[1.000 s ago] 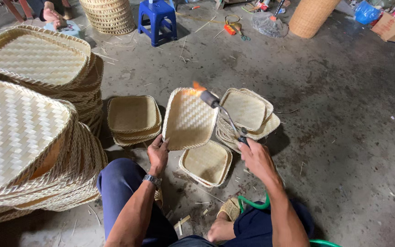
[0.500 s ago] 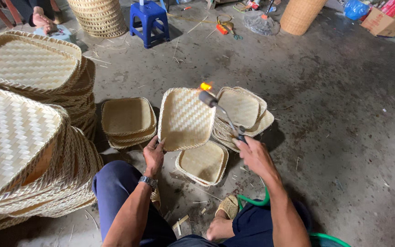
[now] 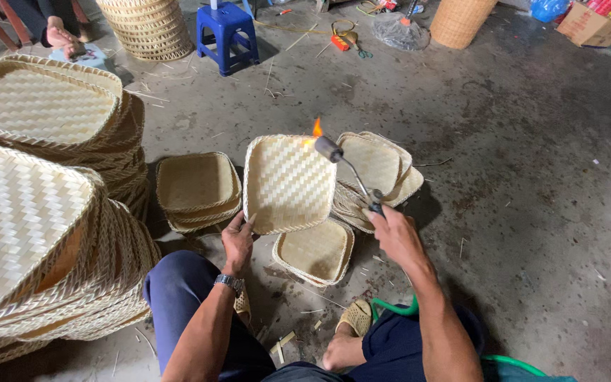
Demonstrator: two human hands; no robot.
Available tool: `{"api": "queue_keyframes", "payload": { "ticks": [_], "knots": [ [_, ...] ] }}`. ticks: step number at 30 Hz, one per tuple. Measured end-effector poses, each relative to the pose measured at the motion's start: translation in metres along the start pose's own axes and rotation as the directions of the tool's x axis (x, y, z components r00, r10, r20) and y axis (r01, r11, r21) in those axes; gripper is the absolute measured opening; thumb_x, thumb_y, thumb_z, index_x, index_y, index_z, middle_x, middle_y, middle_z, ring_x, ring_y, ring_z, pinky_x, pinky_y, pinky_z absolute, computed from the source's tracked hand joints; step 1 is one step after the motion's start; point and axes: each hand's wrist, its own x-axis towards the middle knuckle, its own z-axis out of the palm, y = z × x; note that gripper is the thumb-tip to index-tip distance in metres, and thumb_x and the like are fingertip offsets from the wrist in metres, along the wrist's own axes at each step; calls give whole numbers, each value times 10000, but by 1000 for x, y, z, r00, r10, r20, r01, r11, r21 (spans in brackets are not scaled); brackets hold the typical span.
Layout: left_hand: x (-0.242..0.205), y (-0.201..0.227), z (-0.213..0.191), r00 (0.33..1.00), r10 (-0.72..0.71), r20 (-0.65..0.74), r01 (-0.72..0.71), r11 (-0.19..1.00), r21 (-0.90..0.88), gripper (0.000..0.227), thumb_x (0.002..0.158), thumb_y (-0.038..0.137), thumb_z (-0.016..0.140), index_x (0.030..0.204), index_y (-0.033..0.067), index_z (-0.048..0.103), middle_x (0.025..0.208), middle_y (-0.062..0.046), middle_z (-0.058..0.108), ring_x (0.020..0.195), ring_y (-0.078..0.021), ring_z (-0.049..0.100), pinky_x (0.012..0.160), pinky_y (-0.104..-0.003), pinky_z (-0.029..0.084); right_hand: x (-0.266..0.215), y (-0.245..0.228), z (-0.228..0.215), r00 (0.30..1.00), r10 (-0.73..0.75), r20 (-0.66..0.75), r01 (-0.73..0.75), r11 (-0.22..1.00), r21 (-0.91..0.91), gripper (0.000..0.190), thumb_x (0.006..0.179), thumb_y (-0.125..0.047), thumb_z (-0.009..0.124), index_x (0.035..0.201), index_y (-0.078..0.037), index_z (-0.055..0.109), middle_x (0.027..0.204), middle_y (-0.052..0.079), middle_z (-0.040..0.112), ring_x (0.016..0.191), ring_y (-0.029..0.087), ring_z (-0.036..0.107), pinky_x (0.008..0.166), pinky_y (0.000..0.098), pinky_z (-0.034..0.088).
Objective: The person uses a blowtorch to singe off loose fibers from woven bamboo trays, handling them one at a time from a stack and turning them over to treat both sides.
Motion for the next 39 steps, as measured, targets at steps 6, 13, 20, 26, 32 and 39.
{"api": "queue_keyframes", "payload": {
  "ticks": [6,13,20,26,32,39],
  "knots": [
    [0,4,4,1000,23,4,-23,1000,-4,357,979,27,649,1323,-69,644,1145,-78,736,926,-82,658,802,-213,544,-2,28,-7,996,15,-88,-20,998,-56,360,978,-398,563,939,-50,647,614,125,635,529,255,641,536,415,528],
    [1,4,3,998,44,-34,-43,998,42,359,978,35,669,1321,-69,652,1150,-73,739,949,-81,649,836,-210,530,-9,51,-4,995,-11,-99,13,1000,20,381,963,-397,607,875,-26,621,597,135,589,500,260,566,508,426,486],
    [1,8,5,998,32,-58,-29,998,57,366,968,60,689,1313,-62,667,1150,-66,733,944,-82,646,827,-223,535,-19,52,1,998,-4,-61,5,1000,5,399,969,-397,599,858,-15,608,590,124,589,490,251,587,500,422,484],
    [5,6,2,992,47,-113,-44,999,25,358,956,46,704,1299,-50,669,1134,-48,738,953,-76,643,848,-222,525,-45,56,9,995,-62,-73,54,993,-106,345,962,-381,573,955,-58,695,606,101,624,540,236,617,546,408,487],
    [7,6,0,991,64,-120,-78,990,-115,293,979,31,692,1258,-57,697,1078,-51,738,881,-84,632,780,-234,519,-73,49,17,995,103,-16,-104,990,-95,368,973,-374,578,929,-22,677,611,125,626,541,258,628,547,410,503],
    [5,11,-2,991,48,-128,-69,984,-163,207,996,18,655,1185,-45,711,998,-40,734,823,-87,631,751,-237,524,-80,47,24,991,116,63,-115,993,-21,327,973,-338,562,928,-35,676,610,82,624,497,200,602,489,375,501]
  ]
}}
